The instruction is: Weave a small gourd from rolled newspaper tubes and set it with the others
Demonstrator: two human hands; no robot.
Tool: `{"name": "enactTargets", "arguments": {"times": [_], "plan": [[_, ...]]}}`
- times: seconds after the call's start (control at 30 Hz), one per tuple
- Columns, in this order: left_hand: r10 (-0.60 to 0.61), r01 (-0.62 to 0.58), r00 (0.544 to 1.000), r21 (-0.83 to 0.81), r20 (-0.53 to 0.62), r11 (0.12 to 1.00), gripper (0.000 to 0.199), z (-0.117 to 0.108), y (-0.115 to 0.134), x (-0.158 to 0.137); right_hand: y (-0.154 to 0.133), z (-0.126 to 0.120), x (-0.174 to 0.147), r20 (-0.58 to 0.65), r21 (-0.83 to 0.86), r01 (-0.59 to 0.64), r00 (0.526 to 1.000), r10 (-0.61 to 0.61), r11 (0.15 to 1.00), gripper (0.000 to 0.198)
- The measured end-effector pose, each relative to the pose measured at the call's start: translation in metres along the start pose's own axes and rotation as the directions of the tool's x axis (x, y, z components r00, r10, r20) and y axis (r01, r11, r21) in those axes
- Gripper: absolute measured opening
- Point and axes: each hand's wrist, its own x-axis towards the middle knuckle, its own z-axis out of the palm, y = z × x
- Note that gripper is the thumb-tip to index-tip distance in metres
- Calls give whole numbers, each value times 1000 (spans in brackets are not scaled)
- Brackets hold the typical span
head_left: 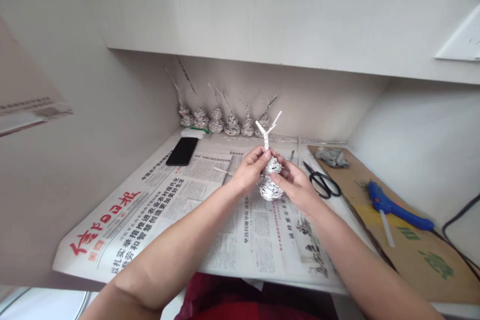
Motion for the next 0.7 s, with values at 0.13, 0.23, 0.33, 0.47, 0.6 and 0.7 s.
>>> {"name": "enactTargets", "arguments": {"times": [0.13,0.23,0.33,0.47,0.6,0.7], "plan": [[-20,20,1000,77,-1,997,44,1,3,-4,-1,3,7,-12,14,19,1000,-18,1000,53],[-32,28,999,134,25,991,48,2,4,-7,2,7,10,-31,31,50,998,-49,998,45],[-15,21,999,146,-41,989,46,0,3,-6,7,12,13,-67,16,30,997,-29,999,48],[84,-57,991,248,-101,967,57,-3,-1,-3,7,14,13,49,150,-44,998,37,988,52],[109,-81,990,272,-88,959,63,-6,-2,-2,7,10,8,209,277,-211,965,155,938,51],[82,-70,995,199,-50,977,63,-7,-2,-2,14,6,7,288,264,-307,930,229,915,48]]}}
